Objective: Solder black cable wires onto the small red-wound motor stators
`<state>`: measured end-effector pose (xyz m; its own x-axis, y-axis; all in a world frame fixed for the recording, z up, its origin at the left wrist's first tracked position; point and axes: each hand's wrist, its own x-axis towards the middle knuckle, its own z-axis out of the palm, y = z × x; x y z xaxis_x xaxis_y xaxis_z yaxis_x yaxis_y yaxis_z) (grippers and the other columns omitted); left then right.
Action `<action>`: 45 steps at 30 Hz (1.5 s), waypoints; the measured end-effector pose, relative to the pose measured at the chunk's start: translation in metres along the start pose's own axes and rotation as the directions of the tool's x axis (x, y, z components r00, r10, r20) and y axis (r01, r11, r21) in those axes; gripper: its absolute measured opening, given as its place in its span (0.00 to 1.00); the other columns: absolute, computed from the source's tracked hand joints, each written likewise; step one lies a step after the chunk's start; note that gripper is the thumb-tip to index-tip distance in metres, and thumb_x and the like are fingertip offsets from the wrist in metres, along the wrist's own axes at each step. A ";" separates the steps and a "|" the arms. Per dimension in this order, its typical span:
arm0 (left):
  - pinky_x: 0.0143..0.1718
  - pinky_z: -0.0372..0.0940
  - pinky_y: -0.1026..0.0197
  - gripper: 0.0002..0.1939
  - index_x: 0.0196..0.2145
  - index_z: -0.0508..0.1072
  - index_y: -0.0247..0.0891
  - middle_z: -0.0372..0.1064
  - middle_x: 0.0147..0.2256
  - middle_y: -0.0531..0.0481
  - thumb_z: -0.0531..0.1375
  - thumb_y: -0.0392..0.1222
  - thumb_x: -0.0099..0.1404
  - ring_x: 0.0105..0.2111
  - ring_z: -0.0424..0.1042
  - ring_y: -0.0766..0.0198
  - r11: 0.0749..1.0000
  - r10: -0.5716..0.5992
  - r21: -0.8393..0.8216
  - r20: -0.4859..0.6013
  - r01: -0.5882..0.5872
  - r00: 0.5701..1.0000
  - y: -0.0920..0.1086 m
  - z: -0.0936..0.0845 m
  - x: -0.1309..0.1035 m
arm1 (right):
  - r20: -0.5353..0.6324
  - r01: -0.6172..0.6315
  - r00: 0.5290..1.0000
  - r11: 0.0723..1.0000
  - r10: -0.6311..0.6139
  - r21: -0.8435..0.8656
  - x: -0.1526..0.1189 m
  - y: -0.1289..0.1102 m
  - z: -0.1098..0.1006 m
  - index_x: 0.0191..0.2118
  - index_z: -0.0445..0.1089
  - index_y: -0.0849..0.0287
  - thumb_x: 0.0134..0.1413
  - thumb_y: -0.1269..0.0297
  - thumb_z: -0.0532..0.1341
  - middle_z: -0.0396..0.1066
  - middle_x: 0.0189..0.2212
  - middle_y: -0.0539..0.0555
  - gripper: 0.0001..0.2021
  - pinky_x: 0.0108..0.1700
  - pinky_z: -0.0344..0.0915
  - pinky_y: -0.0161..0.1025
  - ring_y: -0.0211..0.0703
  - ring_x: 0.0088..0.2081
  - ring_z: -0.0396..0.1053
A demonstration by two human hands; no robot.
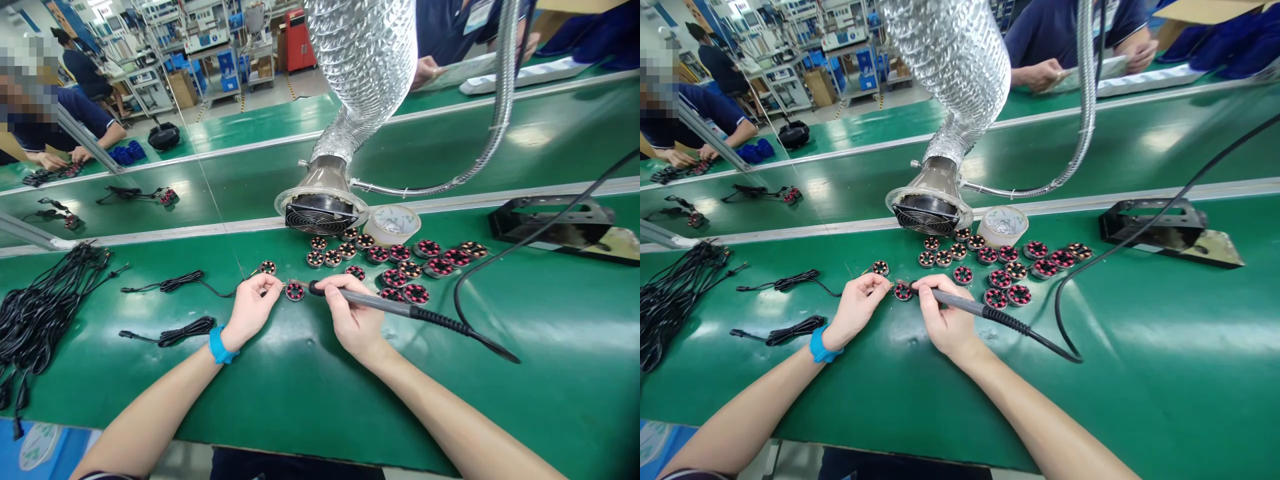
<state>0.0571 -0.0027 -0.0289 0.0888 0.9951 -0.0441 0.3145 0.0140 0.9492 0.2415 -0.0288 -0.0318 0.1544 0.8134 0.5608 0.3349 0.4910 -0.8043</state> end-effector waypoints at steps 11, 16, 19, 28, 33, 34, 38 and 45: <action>0.34 0.61 0.64 0.11 0.30 0.74 0.35 0.72 0.29 0.50 0.61 0.46 0.62 0.30 0.68 0.64 1.000 -0.001 -0.007 -0.007 0.000 1.000 0.001 0.000 0.000 | 0.070 -0.005 0.998 1.000 0.006 -0.013 0.002 -0.008 0.001 0.33 0.72 0.56 0.62 0.66 0.56 0.74 0.24 0.49 0.09 0.27 0.65 0.35 0.37 0.23 0.69; 0.33 0.60 0.64 0.10 0.30 0.74 0.34 0.72 0.29 0.49 0.61 0.45 0.63 0.29 0.67 0.65 1.000 -0.006 -0.005 -0.009 0.006 1.000 0.000 0.000 0.000 | 0.049 -0.057 0.997 0.998 0.056 0.025 -0.003 -0.001 0.002 0.34 0.72 0.57 0.63 0.65 0.56 0.73 0.25 0.50 0.09 0.29 0.65 0.36 0.38 0.24 0.69; 0.33 0.61 0.64 0.10 0.30 0.74 0.34 0.72 0.29 0.49 0.61 0.45 0.63 0.29 0.68 0.65 1.000 0.001 -0.001 -0.010 -0.001 1.000 -0.001 0.000 0.000 | 0.023 -0.090 0.996 0.994 0.089 0.066 -0.005 0.004 0.002 0.35 0.73 0.57 0.64 0.63 0.56 0.72 0.25 0.51 0.10 0.29 0.66 0.37 0.40 0.27 0.71; 0.35 0.62 0.63 0.11 0.32 0.75 0.34 0.74 0.31 0.49 0.61 0.46 0.64 0.31 0.70 0.63 1.000 0.012 0.012 -0.003 -0.012 1.000 -0.004 -0.001 0.000 | 0.021 -0.120 0.993 0.990 0.119 0.074 -0.005 0.004 0.003 0.36 0.73 0.57 0.65 0.59 0.55 0.69 0.23 0.51 0.12 0.29 0.67 0.38 0.42 0.27 0.71; 0.34 0.62 0.63 0.11 0.31 0.75 0.34 0.74 0.30 0.48 0.61 0.46 0.64 0.31 0.69 0.63 1.000 0.004 0.017 -0.008 -0.004 1.000 -0.001 -0.001 0.000 | 0.028 -0.117 0.993 0.991 0.116 0.064 -0.005 0.003 0.004 0.35 0.73 0.57 0.65 0.59 0.55 0.70 0.23 0.51 0.12 0.30 0.68 0.38 0.43 0.29 0.72; 0.34 0.62 0.63 0.11 0.30 0.75 0.34 0.74 0.30 0.48 0.61 0.46 0.64 0.30 0.69 0.63 1.000 0.001 0.017 -0.006 -0.001 1.000 -0.001 0.000 0.000 | 0.028 -0.114 0.993 0.992 0.113 0.061 -0.005 0.003 0.004 0.35 0.73 0.57 0.65 0.60 0.55 0.70 0.24 0.51 0.11 0.30 0.68 0.38 0.43 0.29 0.72; 0.34 0.62 0.63 0.12 0.31 0.75 0.34 0.73 0.30 0.48 0.61 0.46 0.64 0.30 0.68 0.64 1.000 -0.003 0.010 0.000 0.003 1.000 0.001 0.000 -0.001 | 0.025 -0.108 0.994 0.993 0.107 0.036 -0.005 0.002 0.005 0.35 0.73 0.57 0.64 0.61 0.56 0.72 0.25 0.51 0.10 0.30 0.68 0.38 0.41 0.28 0.72; 0.30 0.60 0.64 0.13 0.30 0.73 0.35 0.71 0.27 0.50 0.61 0.49 0.63 0.27 0.66 0.66 1.000 -0.016 -0.013 0.003 0.016 1.000 0.003 -0.001 0.000 | 0.068 -0.059 0.996 0.998 0.059 -0.016 0.001 -0.003 0.011 0.39 0.73 0.56 0.65 0.64 0.56 0.74 0.28 0.51 0.08 0.36 0.72 0.39 0.41 0.30 0.74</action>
<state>0.0573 -0.0030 -0.0261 0.0862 0.9945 -0.0603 0.3037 0.0314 0.9523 0.2306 -0.0265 -0.0308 0.1109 0.8604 0.4975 0.3397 0.4376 -0.8326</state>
